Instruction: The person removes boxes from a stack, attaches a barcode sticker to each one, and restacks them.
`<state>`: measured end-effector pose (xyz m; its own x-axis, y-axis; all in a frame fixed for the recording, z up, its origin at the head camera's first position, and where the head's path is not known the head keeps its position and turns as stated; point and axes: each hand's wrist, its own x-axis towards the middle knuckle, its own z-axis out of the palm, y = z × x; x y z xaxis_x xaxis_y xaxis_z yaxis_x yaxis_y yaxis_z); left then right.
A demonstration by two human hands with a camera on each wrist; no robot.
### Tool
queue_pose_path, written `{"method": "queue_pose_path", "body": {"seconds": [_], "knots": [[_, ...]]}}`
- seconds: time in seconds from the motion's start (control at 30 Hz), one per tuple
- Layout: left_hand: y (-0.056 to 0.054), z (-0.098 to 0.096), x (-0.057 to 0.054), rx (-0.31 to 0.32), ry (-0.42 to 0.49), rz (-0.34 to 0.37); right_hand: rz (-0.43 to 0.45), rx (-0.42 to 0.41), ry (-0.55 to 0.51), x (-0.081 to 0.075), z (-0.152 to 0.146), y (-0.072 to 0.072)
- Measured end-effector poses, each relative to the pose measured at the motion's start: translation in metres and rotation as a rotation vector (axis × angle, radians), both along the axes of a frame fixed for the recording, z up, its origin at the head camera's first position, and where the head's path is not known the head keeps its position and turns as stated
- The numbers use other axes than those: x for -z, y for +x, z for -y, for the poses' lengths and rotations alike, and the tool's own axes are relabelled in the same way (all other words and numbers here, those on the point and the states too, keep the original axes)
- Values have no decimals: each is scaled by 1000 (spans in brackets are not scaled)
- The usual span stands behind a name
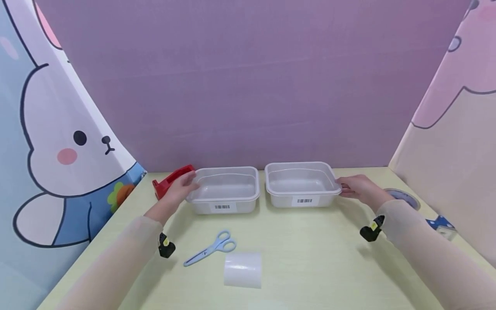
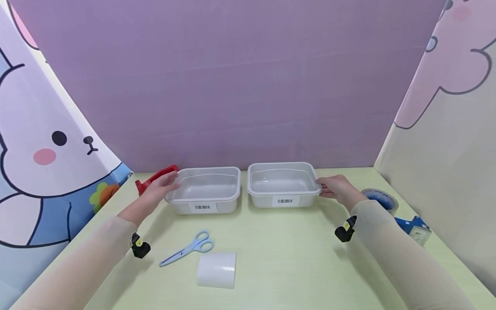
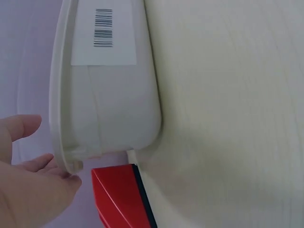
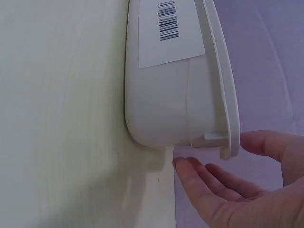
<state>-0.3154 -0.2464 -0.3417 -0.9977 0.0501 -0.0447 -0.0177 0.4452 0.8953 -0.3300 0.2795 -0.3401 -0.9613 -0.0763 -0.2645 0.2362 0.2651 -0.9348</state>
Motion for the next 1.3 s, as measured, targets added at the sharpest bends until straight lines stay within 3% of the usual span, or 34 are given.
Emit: {"method": "queue_pose_path", "body": {"seconds": [0.3,0.53,0.8,1.3], "knots": [[-4,12,13,22,16,-8,44,-11,-138,7,-5,-1],[-2,13,21,-33,195,107,17,-10,-159,12,-5,-2],[-3,12,26,-40,285,129,-24,16,-146,16,-4,-1],[0,15,28,-8,388,140,-77,121,-130,-7,1,10]]}}
